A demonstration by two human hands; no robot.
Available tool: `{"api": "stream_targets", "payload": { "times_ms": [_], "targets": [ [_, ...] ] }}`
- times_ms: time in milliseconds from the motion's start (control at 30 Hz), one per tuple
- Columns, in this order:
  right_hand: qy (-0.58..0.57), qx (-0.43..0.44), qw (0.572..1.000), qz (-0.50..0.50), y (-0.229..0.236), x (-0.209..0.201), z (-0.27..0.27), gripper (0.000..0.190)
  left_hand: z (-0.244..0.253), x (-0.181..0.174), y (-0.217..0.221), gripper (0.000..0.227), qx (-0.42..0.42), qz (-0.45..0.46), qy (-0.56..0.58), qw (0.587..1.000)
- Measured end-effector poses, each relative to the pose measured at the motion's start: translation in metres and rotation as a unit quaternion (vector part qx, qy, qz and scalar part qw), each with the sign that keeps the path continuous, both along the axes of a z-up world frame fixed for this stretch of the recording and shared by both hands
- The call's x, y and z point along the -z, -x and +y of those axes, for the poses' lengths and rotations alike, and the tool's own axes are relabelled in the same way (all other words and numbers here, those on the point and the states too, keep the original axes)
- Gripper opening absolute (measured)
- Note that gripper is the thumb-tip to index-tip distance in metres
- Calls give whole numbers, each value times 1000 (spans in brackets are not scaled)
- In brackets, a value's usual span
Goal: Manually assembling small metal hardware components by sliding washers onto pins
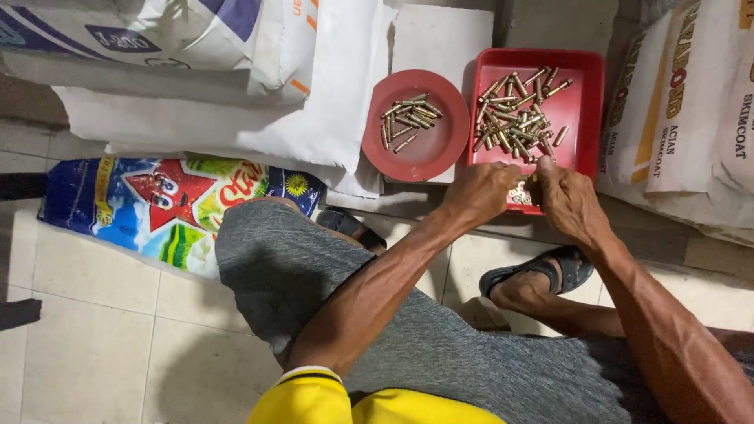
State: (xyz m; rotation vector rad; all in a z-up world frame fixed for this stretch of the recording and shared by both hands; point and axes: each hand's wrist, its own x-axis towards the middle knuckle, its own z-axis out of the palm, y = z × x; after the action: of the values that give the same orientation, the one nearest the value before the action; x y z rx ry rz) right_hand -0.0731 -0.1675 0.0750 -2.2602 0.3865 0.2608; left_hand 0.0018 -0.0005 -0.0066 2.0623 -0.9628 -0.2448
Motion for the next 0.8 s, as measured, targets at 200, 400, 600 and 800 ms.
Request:
{"api": "stream_targets", "payload": {
  "times_ms": [200, 400, 600, 800],
  "targets": [
    [57, -88, 993, -50, -3, -21, 5, 39, 6, 8, 3, 3, -14, -56, -1, 998],
    [32, -41, 997, -64, -6, -10, 14, 52, -1, 25, 0, 3, -44, -21, 44, 998],
    [-124, 39, 991, -40, -8, 10, -14, 63, 16, 10, -5, 5, -85, 29, 64, 994],
    [-98, 38, 994, -27, -12, -13, 21, 48, 13, 17, -6, 4, -110, 33, 67, 991]
  ]
}}
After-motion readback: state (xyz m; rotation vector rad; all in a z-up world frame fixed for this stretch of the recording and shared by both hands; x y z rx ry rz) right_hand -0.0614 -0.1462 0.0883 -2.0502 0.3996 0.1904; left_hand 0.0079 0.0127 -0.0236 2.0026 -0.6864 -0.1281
